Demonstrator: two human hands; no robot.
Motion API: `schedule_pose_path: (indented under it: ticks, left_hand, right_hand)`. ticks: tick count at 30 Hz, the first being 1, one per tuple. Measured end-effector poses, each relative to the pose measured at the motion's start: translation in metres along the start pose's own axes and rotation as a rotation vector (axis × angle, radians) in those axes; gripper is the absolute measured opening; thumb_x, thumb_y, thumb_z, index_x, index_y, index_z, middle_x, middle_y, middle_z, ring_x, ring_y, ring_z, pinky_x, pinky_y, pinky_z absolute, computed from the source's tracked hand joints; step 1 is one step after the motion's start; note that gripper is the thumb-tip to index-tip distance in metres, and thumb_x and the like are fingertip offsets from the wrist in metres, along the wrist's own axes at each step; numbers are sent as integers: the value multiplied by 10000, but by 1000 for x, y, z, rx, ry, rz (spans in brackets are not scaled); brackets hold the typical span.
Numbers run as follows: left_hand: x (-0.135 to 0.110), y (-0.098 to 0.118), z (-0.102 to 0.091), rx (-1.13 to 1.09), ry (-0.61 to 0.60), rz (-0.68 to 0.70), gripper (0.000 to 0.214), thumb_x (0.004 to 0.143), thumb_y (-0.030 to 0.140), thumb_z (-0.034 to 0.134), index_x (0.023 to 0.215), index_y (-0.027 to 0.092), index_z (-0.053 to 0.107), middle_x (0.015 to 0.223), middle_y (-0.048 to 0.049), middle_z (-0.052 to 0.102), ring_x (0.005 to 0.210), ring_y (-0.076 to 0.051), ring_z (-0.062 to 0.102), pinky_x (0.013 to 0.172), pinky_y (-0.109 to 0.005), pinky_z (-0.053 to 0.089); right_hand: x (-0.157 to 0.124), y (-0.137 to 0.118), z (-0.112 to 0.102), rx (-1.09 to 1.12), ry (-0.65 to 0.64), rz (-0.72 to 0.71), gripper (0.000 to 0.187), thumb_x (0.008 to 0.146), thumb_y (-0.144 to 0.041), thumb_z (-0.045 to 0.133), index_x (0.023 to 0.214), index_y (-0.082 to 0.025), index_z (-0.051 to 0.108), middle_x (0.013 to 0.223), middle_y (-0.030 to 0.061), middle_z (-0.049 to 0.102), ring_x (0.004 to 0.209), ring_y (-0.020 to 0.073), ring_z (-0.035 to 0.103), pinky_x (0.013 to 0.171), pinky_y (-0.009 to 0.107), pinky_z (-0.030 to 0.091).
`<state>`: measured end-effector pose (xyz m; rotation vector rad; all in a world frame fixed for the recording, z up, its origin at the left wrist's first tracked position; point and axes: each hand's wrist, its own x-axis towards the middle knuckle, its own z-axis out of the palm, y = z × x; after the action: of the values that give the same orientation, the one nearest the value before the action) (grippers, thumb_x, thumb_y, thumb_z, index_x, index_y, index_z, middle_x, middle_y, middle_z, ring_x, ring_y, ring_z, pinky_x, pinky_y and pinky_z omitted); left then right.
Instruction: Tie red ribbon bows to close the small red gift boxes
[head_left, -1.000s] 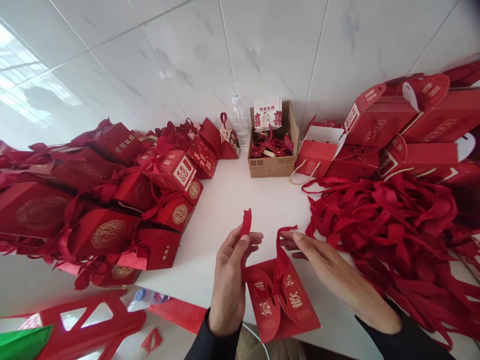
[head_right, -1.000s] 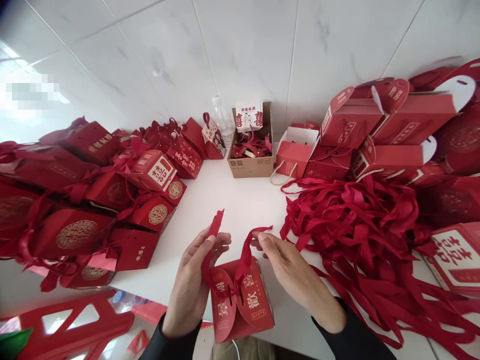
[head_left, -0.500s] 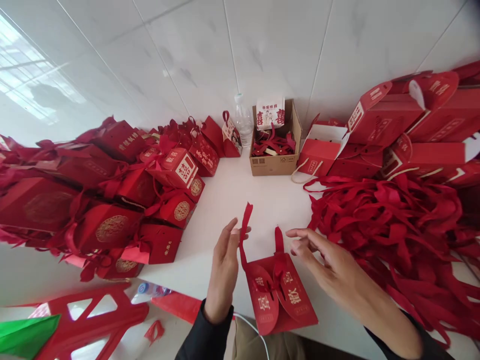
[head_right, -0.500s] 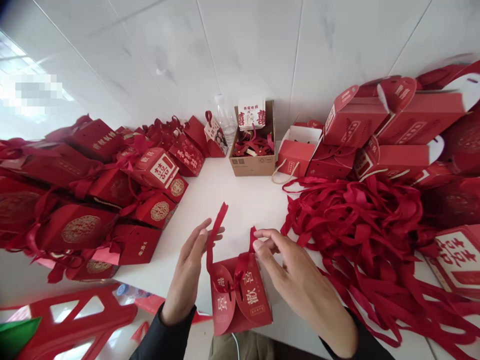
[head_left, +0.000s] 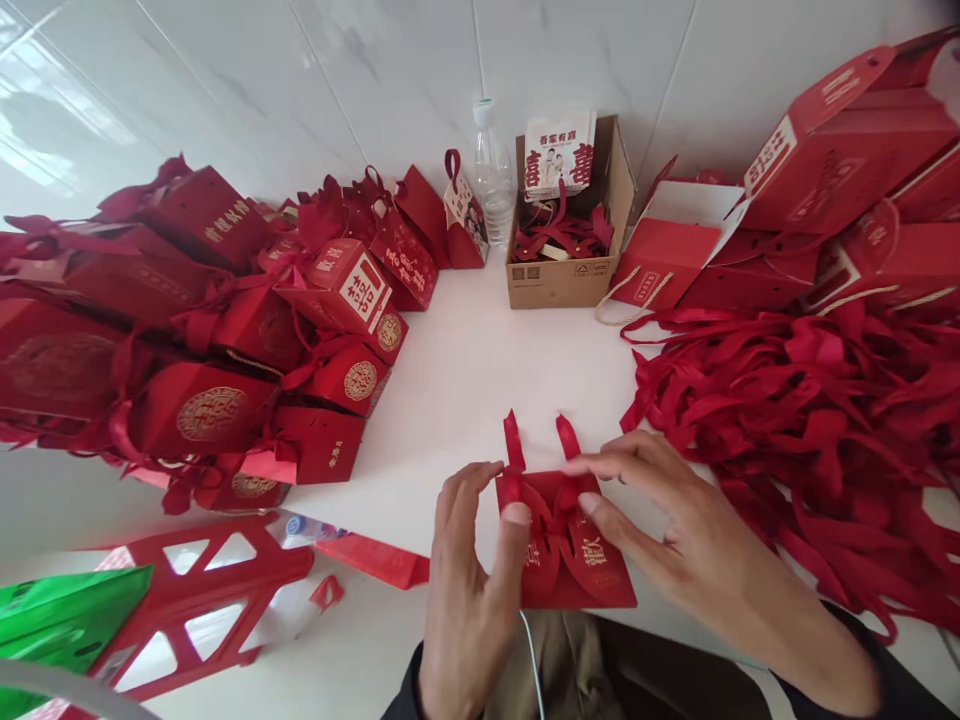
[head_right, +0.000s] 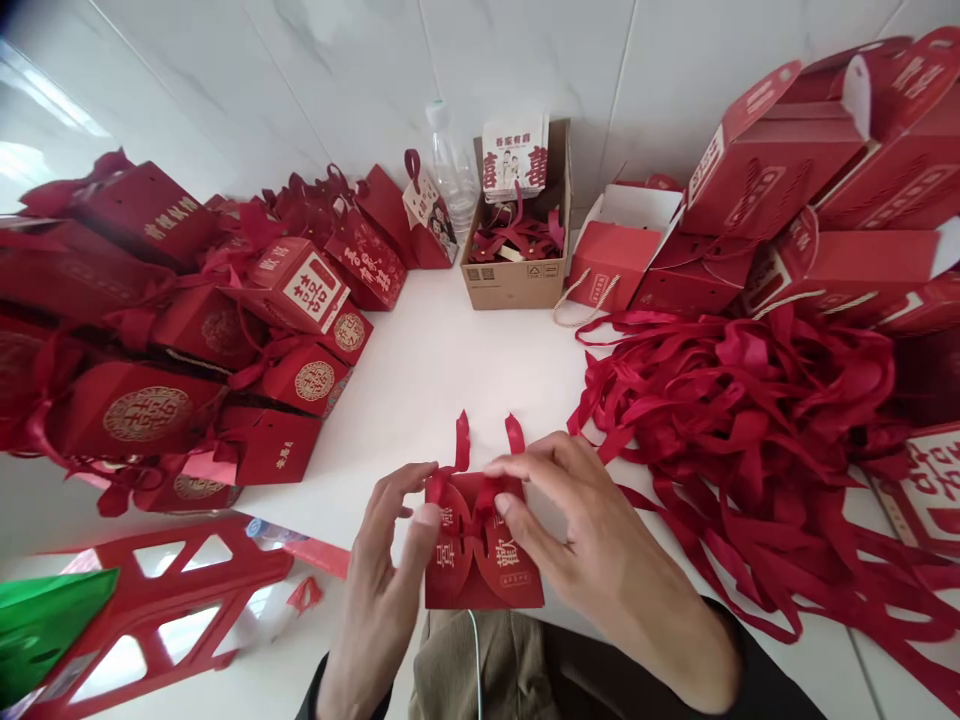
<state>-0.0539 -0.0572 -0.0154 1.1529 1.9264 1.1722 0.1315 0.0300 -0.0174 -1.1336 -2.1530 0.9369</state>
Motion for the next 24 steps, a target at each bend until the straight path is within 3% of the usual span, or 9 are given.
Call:
schedule_pose_path:
  ticks: [3, 7, 9, 11, 15, 17, 21, 24]
  left_hand:
    - [7, 3, 10, -22, 28, 79, 146, 971, 374, 682, 1080, 312, 757, 1235, -60, 694, 1213, -270, 617, 1020, -425, 482]
    - [7, 6, 9, -72, 102, 130, 78, 952, 304, 688, 919, 294, 758, 1019, -39, 718, 1021, -236, 648, 892, -373, 513]
    - [2, 9, 6, -97, 169, 87, 30, 926, 313, 719, 928, 286, 732, 890, -23, 692, 890, -219, 630, 805, -347, 516]
    - [-2, 11, 1, -141, 201, 17, 143, 904, 338, 756, 1031, 289, 714, 842, -11, 664, 829, -209, 620, 767, -336, 521]
    - [-4, 9, -9, -180, 7, -27, 198, 981, 389, 660, 1133, 296, 747, 956, -47, 706, 896, -222, 655, 774, -335, 543]
    - [-2, 6, -12, -149, -86, 15, 197, 1004, 352, 613, 1107, 314, 777, 1001, -49, 720, 925, -219, 650, 763, -319, 540]
    - [2, 4, -13, -22, -60, 140, 233, 934, 207, 660, 1074, 346, 784, 907, -16, 701, 864, -197, 604, 770, -303, 521]
    - [5, 4, -14, 54, -36, 209, 265, 927, 162, 644, 1070, 340, 779, 918, -18, 716, 849, -201, 601, 748, -309, 512]
  right_hand:
    - [1, -2, -2, -41, 33, -96, 107, 1049, -318, 569, 1047, -301, 675, 1001, 27, 642, 985, 210, 670, 874, 374, 575]
    - [-2, -8, -4, -52, 78, -150, 75, 1055, -248, 560, 1052, -305, 608, 1047, 17, 644, 1017, 197, 666, 896, 350, 550]
    - [-6, -12, -6, -36, 57, -159, 94, 1061, -228, 551, 1072, -318, 576, 1031, -6, 674, 990, 187, 679, 918, 346, 539]
    - [-9, -14, -7, -29, 48, -125, 75, 1071, -265, 539, 1092, -326, 577, 1024, -8, 704, 987, 201, 696, 917, 361, 544]
    - [-13, -9, -5, -92, 39, 1, 195, 1043, -455, 576, 1180, -321, 610, 1115, 46, 720, 1067, 268, 706, 870, 419, 572]
    - [-13, -6, -4, -120, 42, 12, 183, 1031, -475, 593, 1109, -311, 621, 1073, 41, 718, 1014, 265, 711, 830, 419, 575]
    - [-12, -8, -5, -85, 25, -17, 197, 1065, -385, 535, 900, -288, 584, 903, 9, 688, 867, 222, 704, 748, 368, 564]
    - [-15, -9, -7, -84, 63, -1, 159, 1054, -430, 547, 1004, -295, 615, 979, 28, 717, 936, 236, 720, 783, 372, 572]
